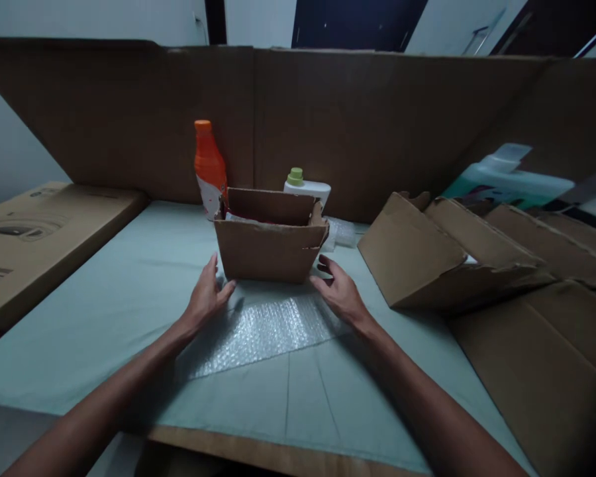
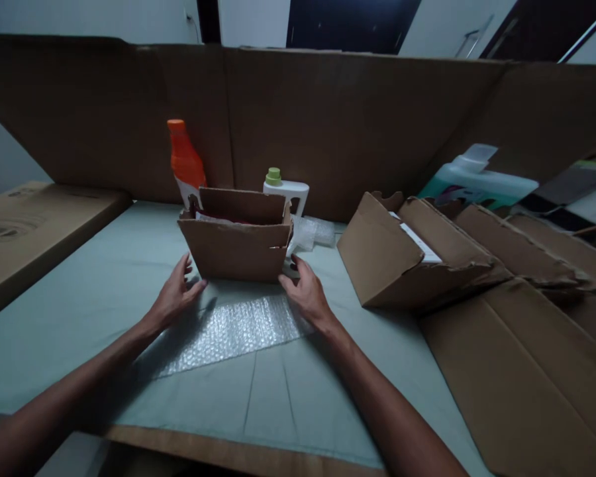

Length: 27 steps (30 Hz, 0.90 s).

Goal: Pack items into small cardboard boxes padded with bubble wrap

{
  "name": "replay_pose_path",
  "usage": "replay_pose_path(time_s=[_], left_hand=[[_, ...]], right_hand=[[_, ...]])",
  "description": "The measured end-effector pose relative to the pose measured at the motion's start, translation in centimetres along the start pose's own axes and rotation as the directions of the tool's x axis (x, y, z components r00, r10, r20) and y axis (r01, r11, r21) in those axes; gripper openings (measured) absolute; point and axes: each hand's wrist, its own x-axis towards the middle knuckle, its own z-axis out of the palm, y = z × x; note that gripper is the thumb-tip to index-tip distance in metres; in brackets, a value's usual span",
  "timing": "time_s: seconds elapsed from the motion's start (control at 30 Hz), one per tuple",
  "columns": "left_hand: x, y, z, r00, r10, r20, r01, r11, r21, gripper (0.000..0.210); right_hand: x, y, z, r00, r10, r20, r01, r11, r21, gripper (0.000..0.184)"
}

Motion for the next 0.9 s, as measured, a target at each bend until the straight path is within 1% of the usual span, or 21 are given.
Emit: replay_pose_path(time_s=[0.07, 0.1, 0.17, 0.23, 0.27, 0.3, 0.33, 0.37, 0.4, 0.47, 0.53, 0.57, 0.6, 0.63, 0.7, 0.77, 0.83, 0.9], left_hand=[[-3.0, 0.0, 0.0, 0.995, 0.095, 0.009, -0.095, 0.991, 0.09, 0.078], [-4.5, 0.2, 0.3, 0.987, 0.156, 0.049, -0.161, 0.98, 0.12, 0.074], [-6.7, 0.7, 1.3, 0.95, 0.242, 0.196, -0.267, 0.957, 0.115, 0.063], [-8.0, 0.9, 2.1, 0.899, 0.243, 0.365, -0.277, 0.96, 0.042, 0.057], [-8.3, 0.7, 2.0, 0.873, 0.233, 0.428, -0.265, 0.964, 0.015, 0.055], [-8.4, 0.2, 1.5, 0.857, 0.222, 0.465, -0.254, 0.967, 0.006, 0.054], [-8.5, -0.4, 0.6, 0.856, 0.209, 0.473, -0.247, 0.969, 0.02, 0.053], [-8.6, -1.3, -0.7, 0.866, 0.19, 0.462, -0.245, 0.968, 0.061, 0.052], [-8.8, -2.3, -2.3, 0.883, 0.168, 0.438, -0.245, 0.961, 0.125, 0.051], [-9.3, -4.6, -5.5, 0.919, 0.122, 0.374, -0.24, 0.927, 0.288, 0.051], [-10.1, -6.5, -7.9, 0.957, 0.1, 0.271, -0.214, 0.875, 0.434, 0.054], [-10.4, -7.2, -8.5, 0.972, 0.095, 0.216, -0.192, 0.853, 0.486, 0.056], [-10.6, -7.7, -8.7, 0.983, 0.091, 0.162, -0.163, 0.839, 0.52, 0.057], [-10.7, -7.9, -8.6, 0.99, 0.084, 0.117, -0.135, 0.83, 0.541, 0.057], [-10.5, -7.6, -7.5, 0.996, 0.078, 0.049, -0.093, 0.829, 0.551, 0.049], [-10.2, -6.5, -6.3, 0.995, 0.095, 0.0, -0.081, 0.844, 0.531, 0.034], [-9.8, -4.7, -5.8, 0.997, 0.083, 0.0, -0.074, 0.877, 0.474, 0.026], [-9.4, -2.7, -6.3, 1.0, 0.023, 0.016, -0.028, 0.91, 0.414, 0.025]], right_hand=[[-2.4, -0.7, -0.1, 0.994, -0.11, 0.029, 0.113, 0.986, -0.126, 0.04], [-3.5, -1.3, 0.3, 0.984, -0.162, 0.078, 0.173, 0.969, -0.179, 0.034], [-5.4, -2.7, 2.0, 0.948, -0.227, 0.223, 0.279, 0.93, -0.238, 0.034], [-6.6, -3.5, 3.9, 0.894, -0.249, 0.373, 0.358, 0.897, -0.26, 0.038], [-7.2, -3.4, 4.4, 0.868, -0.248, 0.431, 0.385, 0.883, -0.269, 0.04], [-7.7, -2.8, 4.4, 0.854, -0.236, 0.464, 0.396, 0.873, -0.283, 0.042], [-8.3, -1.9, 3.9, 0.855, -0.216, 0.471, 0.389, 0.868, -0.307, 0.043], [-8.9, -0.6, 2.9, 0.873, -0.185, 0.452, 0.361, 0.867, -0.342, 0.043], [-9.5, 0.9, 1.4, 0.904, -0.143, 0.404, 0.31, 0.869, -0.386, 0.042], [-10.6, 3.8, -2.0, 0.964, -0.049, 0.26, 0.17, 0.868, -0.466, 0.04], [-11.1, 5.7, -4.9, 0.993, 0.011, 0.121, 0.053, 0.856, -0.515, 0.039], [-11.0, 6.1, -5.6, 0.997, 0.026, 0.07, 0.015, 0.851, -0.525, 0.038], [-10.7, 6.1, -5.9, 0.999, 0.036, 0.034, -0.012, 0.849, -0.529, 0.038], [-10.1, 5.9, -5.7, 0.999, 0.047, 0.012, -0.033, 0.851, -0.524, 0.038], [-8.6, 5.0, -4.5, 0.997, 0.077, -0.022, -0.078, 0.874, -0.48, 0.033], [-7.3, 3.9, -2.9, 0.995, 0.097, -0.031, -0.101, 0.907, -0.408, 0.021], [-6.8, 3.0, -2.0, 0.996, 0.093, -0.016, -0.092, 0.932, -0.35, 0.01], [-7.6, 2.3, -2.2, 0.995, 0.096, 0.004, -0.091, 0.958, -0.271, 0.011]])
